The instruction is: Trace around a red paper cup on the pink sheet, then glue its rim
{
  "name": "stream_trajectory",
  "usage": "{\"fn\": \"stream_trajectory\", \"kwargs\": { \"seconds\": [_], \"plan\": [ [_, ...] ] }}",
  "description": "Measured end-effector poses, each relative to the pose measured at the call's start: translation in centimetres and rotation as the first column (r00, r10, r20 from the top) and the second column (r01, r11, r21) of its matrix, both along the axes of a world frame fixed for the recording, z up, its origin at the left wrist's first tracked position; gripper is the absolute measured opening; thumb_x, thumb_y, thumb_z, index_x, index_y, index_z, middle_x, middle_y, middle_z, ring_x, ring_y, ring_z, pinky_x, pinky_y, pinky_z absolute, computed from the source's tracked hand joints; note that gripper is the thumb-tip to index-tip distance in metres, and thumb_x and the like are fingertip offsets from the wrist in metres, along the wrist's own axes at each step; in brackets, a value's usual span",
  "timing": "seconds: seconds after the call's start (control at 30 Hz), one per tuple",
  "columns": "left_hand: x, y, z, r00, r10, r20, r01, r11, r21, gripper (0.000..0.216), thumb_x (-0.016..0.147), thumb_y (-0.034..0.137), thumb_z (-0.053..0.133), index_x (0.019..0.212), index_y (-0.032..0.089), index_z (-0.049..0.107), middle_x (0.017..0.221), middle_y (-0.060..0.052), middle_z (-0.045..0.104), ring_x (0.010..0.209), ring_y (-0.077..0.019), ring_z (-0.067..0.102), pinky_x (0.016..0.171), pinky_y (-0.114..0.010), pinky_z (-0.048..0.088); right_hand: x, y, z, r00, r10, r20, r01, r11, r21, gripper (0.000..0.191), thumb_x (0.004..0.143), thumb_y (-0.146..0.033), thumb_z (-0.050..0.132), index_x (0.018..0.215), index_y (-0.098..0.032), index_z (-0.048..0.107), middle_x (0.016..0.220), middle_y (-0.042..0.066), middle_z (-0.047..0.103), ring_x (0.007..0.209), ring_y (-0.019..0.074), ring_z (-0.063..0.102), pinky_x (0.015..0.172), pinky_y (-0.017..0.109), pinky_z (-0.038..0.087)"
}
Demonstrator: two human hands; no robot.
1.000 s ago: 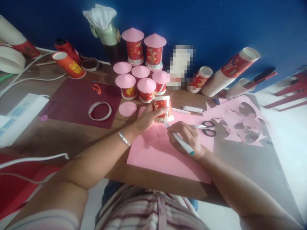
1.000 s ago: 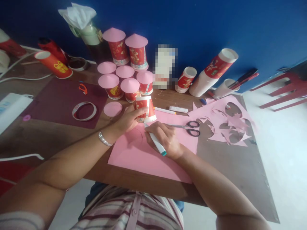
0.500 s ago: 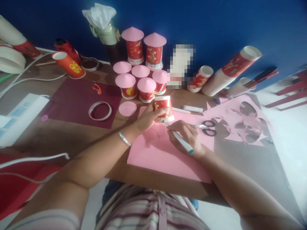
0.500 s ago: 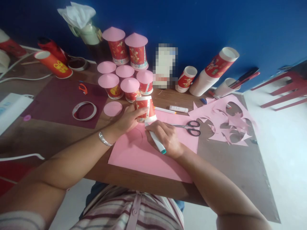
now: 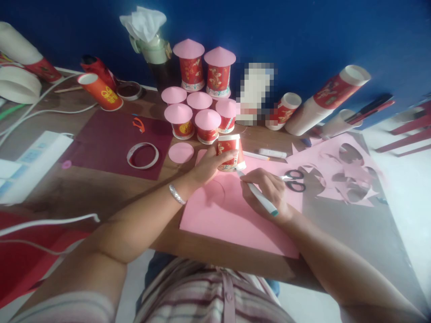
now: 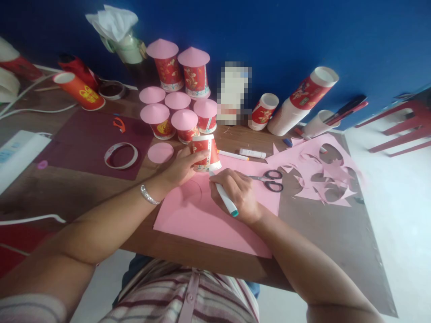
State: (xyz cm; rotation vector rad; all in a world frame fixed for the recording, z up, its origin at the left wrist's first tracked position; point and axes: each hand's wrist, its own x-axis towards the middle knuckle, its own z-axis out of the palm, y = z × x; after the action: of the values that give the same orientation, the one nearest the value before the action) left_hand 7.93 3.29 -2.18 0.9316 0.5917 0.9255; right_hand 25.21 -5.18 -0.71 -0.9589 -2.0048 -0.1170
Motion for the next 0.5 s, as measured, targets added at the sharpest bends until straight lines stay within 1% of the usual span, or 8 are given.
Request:
{"fn": "stream_trajectory", "kwargs": {
  "seconds": [0.2, 0.37, 0.5],
  "plan": [
    [-0.01, 0.03, 0.01, 1.0, 0.014, -0.003, -0.014, 1.0, 0.013, 0.03, 0.083, 0.038, 0.084, 0.09, 0.02, 0.062, 0.085, 0.0, 0.063, 0.081, -0.0142, 0.062, 0.079, -0.029, 0.052, -0.04, -0.32, 0.35, 0.998, 0.057, -0.02, -0.057, 0.998, 0.007, 0.023, 0.092, -0.006, 0.062, 0.107, -0.024, 0.06, 0.077, -0.002, 0.066, 0.062, 0.0141, 0.063, 0.055, 0.027, 0.053],
    [-0.05, 0.08, 0.14, 1.0, 0.007, -0.018, -0.007, 0.999, -0.038, 0.035, 0.079, 0.041, 0.085, 0.096, 0.02, 0.064, 0.09, -0.001, 0.066, 0.085, -0.0164, 0.064, 0.081, -0.032, 0.054, -0.05, -0.45, 0.51, 0.997, 0.068, -0.029, -0.069, 0.998, -0.007, 0.022, 0.092, -0.006, 0.062, 0.106, -0.024, 0.06, 0.076, -0.002, 0.066, 0.062, 0.0141, 0.063, 0.056, 0.027, 0.054],
    [-0.25, 0.11, 0.28, 1.0, 0.001, 0.002, -0.001, 0.998, -0.055, 0.036, 0.079, 0.04, 0.086, 0.099, 0.02, 0.064, 0.091, 0.0, 0.065, 0.085, -0.0153, 0.064, 0.079, -0.03, 0.053, 0.02, -0.36, 0.45, 0.997, 0.065, -0.028, -0.065, 0.998, 0.001, 0.022, 0.092, -0.005, 0.063, 0.105, -0.023, 0.06, 0.076, -0.001, 0.065, 0.061, 0.0143, 0.062, 0.056, 0.027, 0.053]
  ]
}}
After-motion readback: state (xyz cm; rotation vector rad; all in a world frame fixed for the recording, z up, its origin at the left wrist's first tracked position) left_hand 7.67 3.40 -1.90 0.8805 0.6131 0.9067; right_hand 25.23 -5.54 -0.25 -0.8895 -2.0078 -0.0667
